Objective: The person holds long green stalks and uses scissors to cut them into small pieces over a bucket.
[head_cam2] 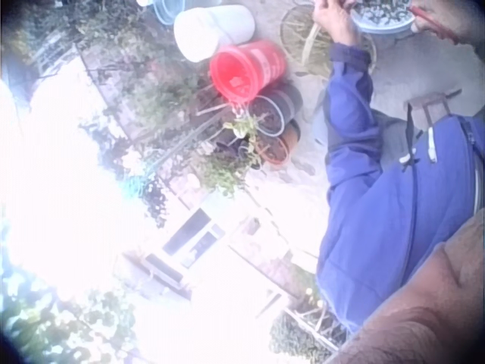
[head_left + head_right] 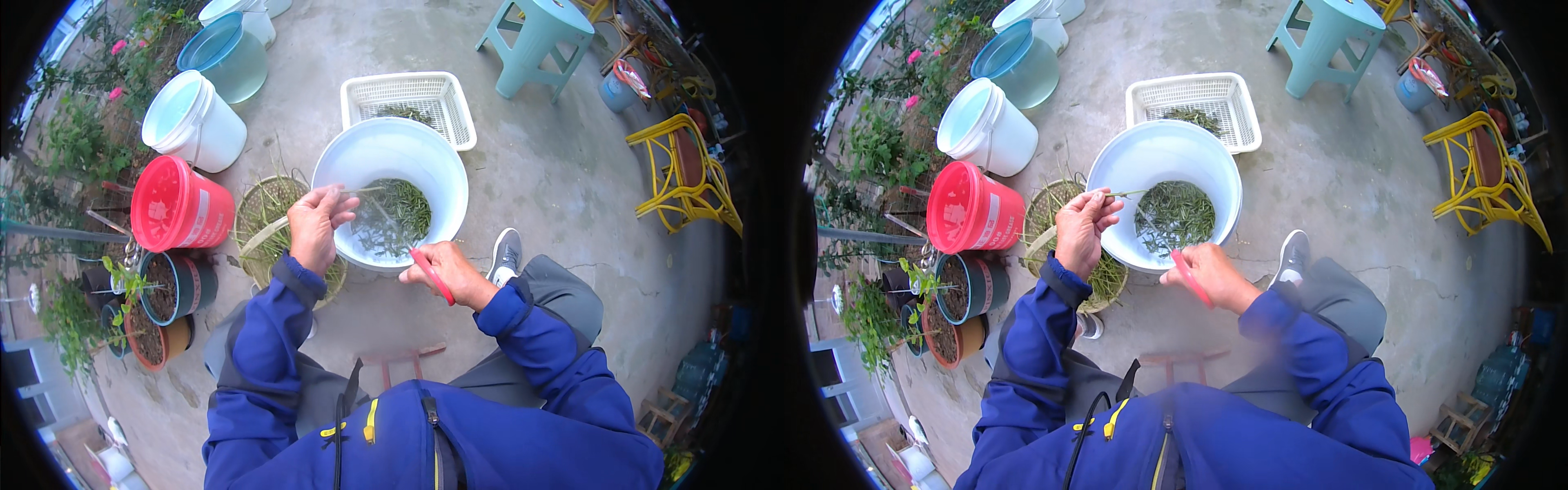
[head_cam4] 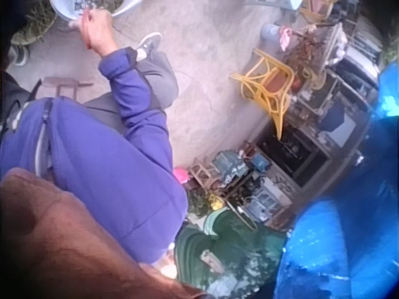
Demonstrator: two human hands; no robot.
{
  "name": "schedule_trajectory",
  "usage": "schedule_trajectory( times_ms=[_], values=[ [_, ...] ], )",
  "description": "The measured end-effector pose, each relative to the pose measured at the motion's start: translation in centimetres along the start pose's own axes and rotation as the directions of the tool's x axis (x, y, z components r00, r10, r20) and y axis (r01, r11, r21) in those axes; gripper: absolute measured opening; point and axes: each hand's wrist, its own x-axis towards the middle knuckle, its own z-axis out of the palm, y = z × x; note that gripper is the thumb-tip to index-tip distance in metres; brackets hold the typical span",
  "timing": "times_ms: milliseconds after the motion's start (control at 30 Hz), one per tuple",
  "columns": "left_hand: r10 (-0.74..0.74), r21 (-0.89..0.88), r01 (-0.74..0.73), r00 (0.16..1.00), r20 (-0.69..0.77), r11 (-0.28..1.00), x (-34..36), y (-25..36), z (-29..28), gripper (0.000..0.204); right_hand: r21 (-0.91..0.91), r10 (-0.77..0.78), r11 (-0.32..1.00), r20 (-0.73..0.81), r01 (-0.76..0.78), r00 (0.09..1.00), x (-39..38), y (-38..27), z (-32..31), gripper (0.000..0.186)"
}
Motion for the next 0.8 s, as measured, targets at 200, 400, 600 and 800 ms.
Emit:
schedule_trajectory(
  times_ms=[200, 400, 600, 800],
  values=[
    [-0.065, -0.065, 0.068, 0.997, 0.044, 0.996, -0.4, -0.1, 0.2, 0.017, -0.021, -0.019, 1.000, 0.056, 0.020, 0.998, 0.0, 0.3, 0.5, 0.027],
    [-0.100, -0.083, 0.105, 0.993, 0.065, 0.991, -1.1, -0.3, 0.6, 0.012, -0.012, 0.037, 0.999, 0.032, -0.037, 0.999, 0.2, 0.6, 0.4, 0.036],
    [-0.234, -0.013, 0.239, 0.958, 0.167, 0.971, -2.5, -1.0, 1.9, 0.008, 0.061, 0.034, 0.998, -0.053, -0.031, 0.998, 0.8, 1.0, 0.0, 0.036],
    [-0.299, 0.164, 0.260, 0.905, 0.302, 0.952, -2.8, -1.1, 2.0, 0.009, 0.037, 0.020, 0.999, -0.042, -0.019, 0.999, 0.9, 1.2, -0.2, 0.036]
  ],
)
